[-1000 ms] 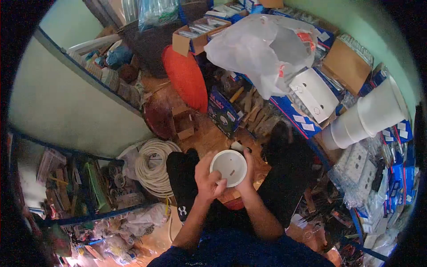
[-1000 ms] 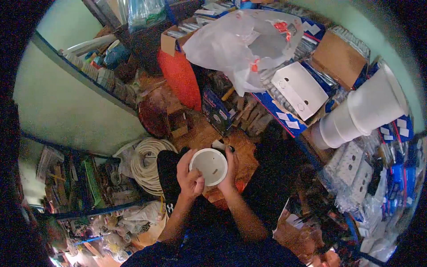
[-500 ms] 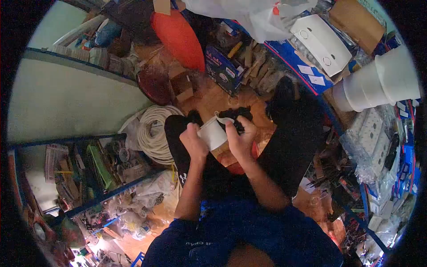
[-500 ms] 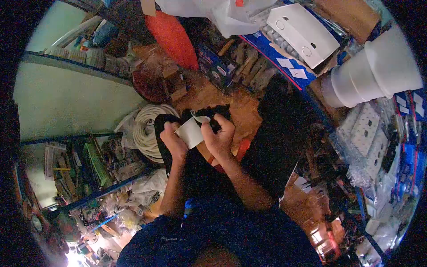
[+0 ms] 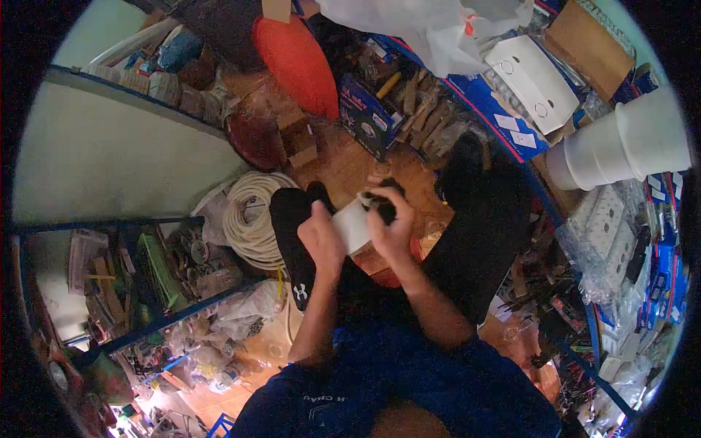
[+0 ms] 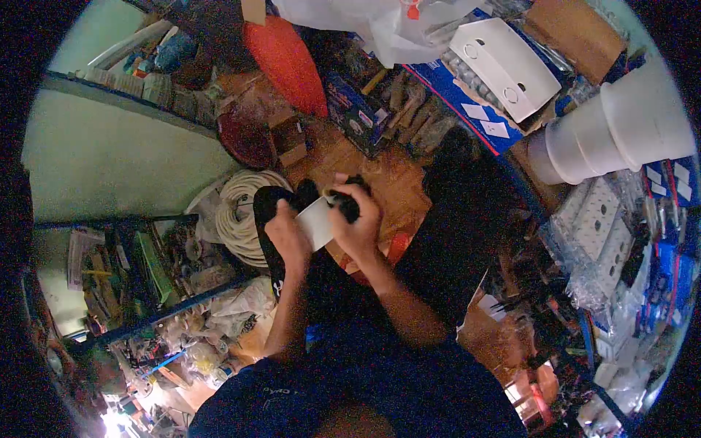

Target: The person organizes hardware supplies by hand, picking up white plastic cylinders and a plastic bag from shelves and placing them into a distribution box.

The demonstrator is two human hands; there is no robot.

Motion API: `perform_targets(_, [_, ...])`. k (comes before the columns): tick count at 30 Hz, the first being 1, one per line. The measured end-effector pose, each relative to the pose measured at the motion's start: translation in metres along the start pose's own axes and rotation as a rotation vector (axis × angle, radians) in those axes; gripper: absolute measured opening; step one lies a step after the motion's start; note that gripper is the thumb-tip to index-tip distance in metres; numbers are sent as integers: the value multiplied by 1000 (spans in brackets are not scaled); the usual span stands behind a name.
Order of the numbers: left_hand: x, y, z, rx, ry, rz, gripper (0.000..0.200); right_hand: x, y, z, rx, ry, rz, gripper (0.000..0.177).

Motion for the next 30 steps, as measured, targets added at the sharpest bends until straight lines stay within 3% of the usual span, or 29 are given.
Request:
perform_targets(1, [9,-4,0,-75,-96,-104,56,-15,-6,1,-33,91,197,23])
perform_targets(3, [13,-8,-2,-155,-203,-179,55,-33,-20,11,-104,143,252,21])
perform_targets(4, [5,-4,-3,-160,-157,-125,55,-43,-26,13,-150,177,281,18])
perform_targets(7, [-12,7,-8,-106,10,39,55,-10,-23,15,-136,-64,11,12])
perform_targets(9, [-25,15,-9,20,174,140,54,-5,-21,6,-132,9,60,13])
perform_targets(13, [-7,3,-8,-170,-35,-166,49,-22,-44,10,-329,162,238,26])
perform_targets(15, [-13,2,-8,-222,-71,-114,48,-52,-57,15,-435,290,401,34])
perform_targets(16, [-9,1,-8,-248,-89,-89,47,-40,-50,13,-371,188,277,34])
perform_targets(17, [-18,10,-11,-186,140,12,45,-23,-43,10,-306,92,153,34])
perform_targets(18, [-26,13,-12,-124,210,125,45,-8,-36,5,-239,1,31,33])
perform_targets(20, [-49,13,-12,-1,349,353,46,-2,-33,4,-284,1,80,31])
perform_targets(22, [-17,12,-20,-105,-34,-83,43,2,-43,17,-391,18,214,30])
perform_targets(23, [-1,6,-17,-171,-63,-77,41,-36,-59,17,-482,253,402,30])
perform_targets(26, [-14,7,-17,-239,17,-47,37,-45,-66,23,-482,322,442,29])
perform_targets(27, [-24,9,-19,-207,81,8,38,-37,-61,16,-423,288,301,27])
perform_targets(30, [-41,10,-17,-232,198,-24,33,-17,-39,1,-325,-97,28,25])
Point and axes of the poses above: each hand's wrist, its own z-axis away from the middle knuckle, its own y-axis out of the back of the hand, x = y × z, the point moved 9 cm from there along -z, towards the middle knuckle, and after that the axes turned 6 degrees about -x, right-handed, at the moved point
